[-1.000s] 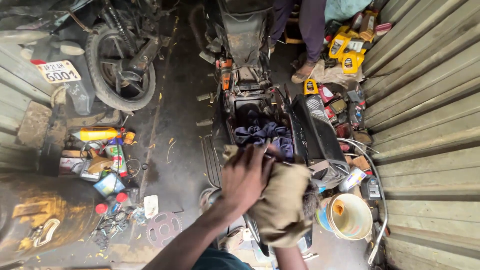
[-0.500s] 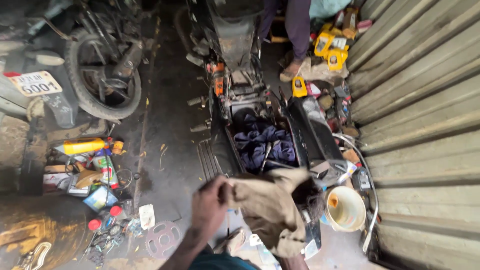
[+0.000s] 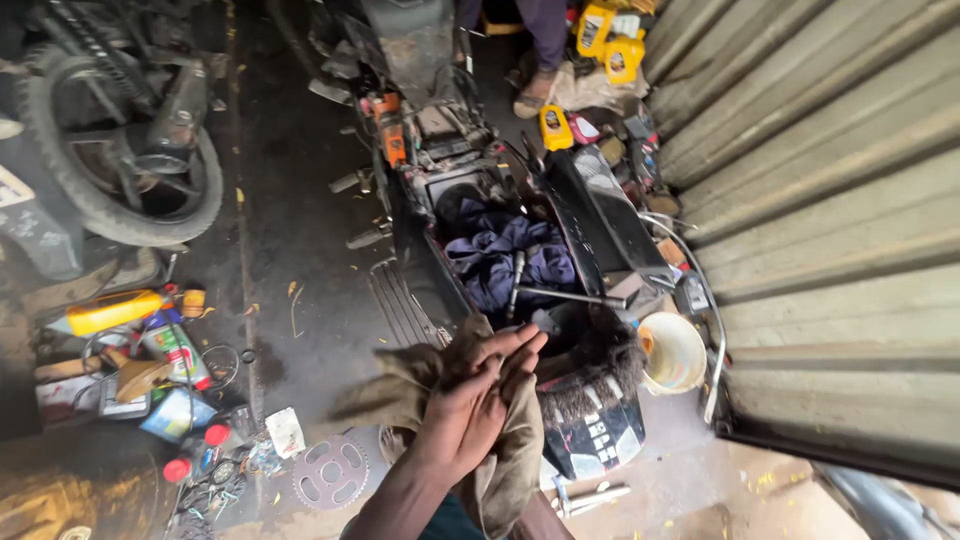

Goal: Repairing a motorcycle by inspecting internal components, cleaning parts with a rag, and reassembling the seat area.

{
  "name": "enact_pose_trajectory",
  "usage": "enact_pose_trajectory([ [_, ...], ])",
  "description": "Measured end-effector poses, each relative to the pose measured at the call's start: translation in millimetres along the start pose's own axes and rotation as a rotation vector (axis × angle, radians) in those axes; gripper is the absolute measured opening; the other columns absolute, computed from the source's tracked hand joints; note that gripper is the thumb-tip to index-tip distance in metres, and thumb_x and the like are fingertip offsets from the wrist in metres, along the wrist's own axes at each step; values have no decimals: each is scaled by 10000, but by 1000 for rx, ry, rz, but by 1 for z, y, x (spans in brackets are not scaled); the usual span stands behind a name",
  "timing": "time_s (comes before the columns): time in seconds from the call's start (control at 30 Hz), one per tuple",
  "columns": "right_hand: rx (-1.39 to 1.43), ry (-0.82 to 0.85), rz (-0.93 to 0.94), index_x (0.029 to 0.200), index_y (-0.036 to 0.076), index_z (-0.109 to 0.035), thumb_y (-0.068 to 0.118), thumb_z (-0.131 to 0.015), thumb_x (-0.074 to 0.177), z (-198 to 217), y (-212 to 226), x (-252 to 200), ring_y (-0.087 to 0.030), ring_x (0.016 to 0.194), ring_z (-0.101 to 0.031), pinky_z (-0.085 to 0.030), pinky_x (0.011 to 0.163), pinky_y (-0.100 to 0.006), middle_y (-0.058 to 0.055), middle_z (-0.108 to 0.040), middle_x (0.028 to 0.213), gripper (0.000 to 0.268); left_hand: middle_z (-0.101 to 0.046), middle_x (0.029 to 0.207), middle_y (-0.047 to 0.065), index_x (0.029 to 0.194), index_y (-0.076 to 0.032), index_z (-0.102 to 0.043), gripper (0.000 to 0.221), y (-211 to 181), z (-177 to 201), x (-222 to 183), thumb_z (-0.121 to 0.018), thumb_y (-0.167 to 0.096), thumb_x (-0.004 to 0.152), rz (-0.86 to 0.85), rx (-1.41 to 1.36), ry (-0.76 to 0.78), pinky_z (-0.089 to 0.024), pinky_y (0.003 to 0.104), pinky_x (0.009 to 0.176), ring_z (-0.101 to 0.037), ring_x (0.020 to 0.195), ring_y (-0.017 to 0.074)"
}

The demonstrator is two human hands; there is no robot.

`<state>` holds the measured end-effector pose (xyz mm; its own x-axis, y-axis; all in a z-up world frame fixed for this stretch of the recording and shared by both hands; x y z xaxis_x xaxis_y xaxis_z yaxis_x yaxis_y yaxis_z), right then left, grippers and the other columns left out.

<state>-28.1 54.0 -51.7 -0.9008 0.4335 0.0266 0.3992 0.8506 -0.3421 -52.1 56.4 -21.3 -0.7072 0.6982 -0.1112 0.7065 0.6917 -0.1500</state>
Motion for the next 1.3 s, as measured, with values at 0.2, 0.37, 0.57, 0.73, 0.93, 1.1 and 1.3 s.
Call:
enact_pose_trajectory([
  [0.2,-173,-96,160,1492,65,-520,196,-410,1093,24,50,-21,-111,1238,-536,-437,1061,-283,-33,-577,1459,434,-556,1524,163,1194,-19,-622,219,20,30,-23,-542,-8,990,65,277,-35,-354,381,1236,-477,1467,281],
  [0.37,-715,-381,63,1330,49,-592,323,-437,1140,37,72,-25,-155,1049,-653,-551,905,-291,-61,-674,1209,368,-622,1499,157,1142,3,-640,194,-3,28,-56,-511,-67,1014,-38,950,-135,-385,363,1192,-567,1393,252],
  [0.57,-1374,-424,-111,1123,137,-698,508,-494,903,44,99,-35,-203,760,-668,-492,649,-353,-64,-741,901,478,-698,1234,215,1114,45,-658,184,-19,159,-86,-539,-85,1061,-73,825,-152,-571,517,1062,-684,1221,395],
  [0.73,-2885,876,-11,1340,143,-633,421,-565,948,-69,-44,-48,-407,1435,-387,-128,1165,-646,-134,-620,1422,486,-613,1311,238,1231,67,-624,247,-33,191,-73,-552,-75,1042,-279,283,-137,-463,569,1127,-574,1239,428],
  [0.93,-2843,952,-134,1385,246,-598,192,-588,952,-65,-49,-69,-250,1548,-457,-280,1345,-468,0,-565,1577,437,-490,1560,191,1446,-41,-571,421,-2,54,-100,-495,-166,1051,-819,-1227,474,-235,490,1273,-381,1432,355],
  [1.1,-1343,47,-147,1483,58,-504,336,-527,1129,-31,-9,-29,-267,1362,-558,-445,1168,-393,-135,-606,1431,451,-506,1555,113,1465,-68,-552,379,5,70,-78,-425,-139,1115,-467,-1195,356,-188,435,1284,-344,1498,253],
  [1.3,-1196,-137,-77,1594,-36,-338,337,-539,1088,1,-13,-39,-297,1407,-500,-362,1229,-414,-194,-528,1496,660,-502,1566,75,1471,-81,-548,358,14,90,-58,-424,-165,1147,-92,-1350,405,-168,365,1285,-315,1549,171],
])
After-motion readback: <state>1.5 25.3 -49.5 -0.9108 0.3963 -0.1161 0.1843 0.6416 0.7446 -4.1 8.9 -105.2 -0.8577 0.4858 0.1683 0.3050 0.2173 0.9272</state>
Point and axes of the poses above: each hand's wrist, its own x-axis towards the middle knuckle, its own z-axis out of the back of the hand, y = z × x, the point moved 9 cm from there along x, towards the middle knuckle
